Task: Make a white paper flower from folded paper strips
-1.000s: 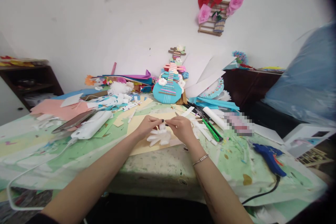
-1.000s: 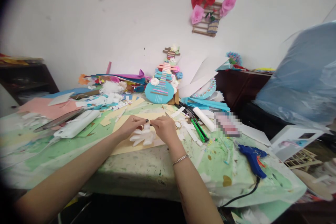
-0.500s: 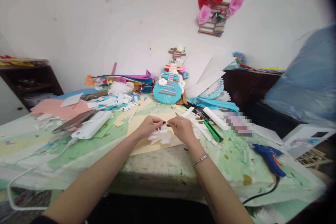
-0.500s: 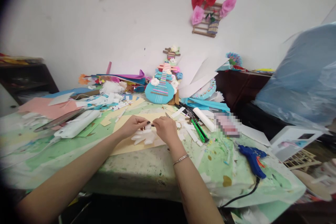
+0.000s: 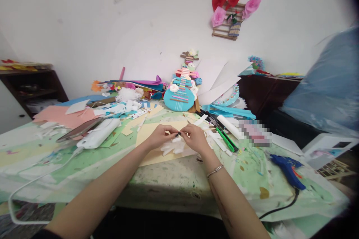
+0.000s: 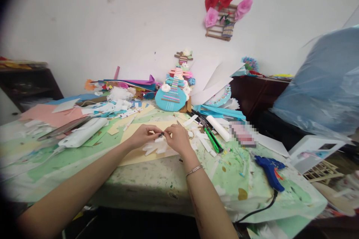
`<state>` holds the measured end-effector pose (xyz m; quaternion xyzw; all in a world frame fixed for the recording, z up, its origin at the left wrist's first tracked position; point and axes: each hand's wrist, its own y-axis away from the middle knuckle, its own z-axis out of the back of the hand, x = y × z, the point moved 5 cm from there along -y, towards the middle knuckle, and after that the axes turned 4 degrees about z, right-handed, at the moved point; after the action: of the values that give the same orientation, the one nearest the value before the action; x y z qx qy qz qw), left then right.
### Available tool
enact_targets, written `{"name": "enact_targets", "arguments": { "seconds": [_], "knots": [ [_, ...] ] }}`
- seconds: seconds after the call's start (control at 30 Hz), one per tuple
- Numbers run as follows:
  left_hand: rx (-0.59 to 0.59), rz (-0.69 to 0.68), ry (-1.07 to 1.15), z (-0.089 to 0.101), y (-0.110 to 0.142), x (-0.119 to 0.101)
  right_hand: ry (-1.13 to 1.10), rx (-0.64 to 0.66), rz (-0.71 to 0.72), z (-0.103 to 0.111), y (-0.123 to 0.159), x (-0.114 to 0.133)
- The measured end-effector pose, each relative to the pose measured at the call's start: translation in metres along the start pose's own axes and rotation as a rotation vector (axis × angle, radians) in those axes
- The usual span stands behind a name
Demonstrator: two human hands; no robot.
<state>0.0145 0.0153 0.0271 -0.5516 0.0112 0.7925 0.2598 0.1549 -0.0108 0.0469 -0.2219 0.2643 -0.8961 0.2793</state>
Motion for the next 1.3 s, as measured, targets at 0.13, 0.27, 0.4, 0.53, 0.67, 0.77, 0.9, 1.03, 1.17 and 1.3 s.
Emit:
{"name": "enact_targets", "arguments": {
  "seconds": [0.13,0.27,0.4,0.53,0.67,0.77,0.9,1.03,1.17,1.3],
  "knots": [
    [-0.033,-0.020,-0.036,0.001,0.001,-0.003,-0.014,-0.012,0.014,0.001,-0.001,0.002],
    [-0.054,-0.017,-0.061,0.002,0.003,-0.006,-0.029,-0.007,0.029,0.002,-0.002,0.003],
    [-0.055,-0.005,-0.044,0.003,0.003,-0.007,-0.048,0.007,0.038,0.000,-0.002,0.003],
    [-0.050,0.003,-0.030,0.002,0.002,-0.005,-0.054,0.012,0.045,-0.001,-0.002,0.001],
    [-0.044,0.012,0.015,0.003,0.001,-0.001,-0.056,-0.003,0.049,-0.001,-0.003,0.000],
    [-0.050,0.027,0.035,0.004,0.001,0.001,-0.060,-0.003,0.045,0.000,-0.004,0.001],
    [-0.036,0.043,0.025,0.004,0.000,0.002,-0.059,-0.006,0.036,0.002,-0.004,0.002],
    [-0.007,0.044,0.040,0.003,0.000,0.003,-0.055,-0.002,0.029,0.002,-0.004,0.004],
    [0.001,0.031,0.013,0.003,0.001,0.002,-0.077,0.007,0.022,0.002,-0.003,0.005],
    [-0.026,-0.006,-0.060,0.005,0.002,-0.004,-0.105,0.018,0.020,0.002,-0.004,0.005]
  ]
}}
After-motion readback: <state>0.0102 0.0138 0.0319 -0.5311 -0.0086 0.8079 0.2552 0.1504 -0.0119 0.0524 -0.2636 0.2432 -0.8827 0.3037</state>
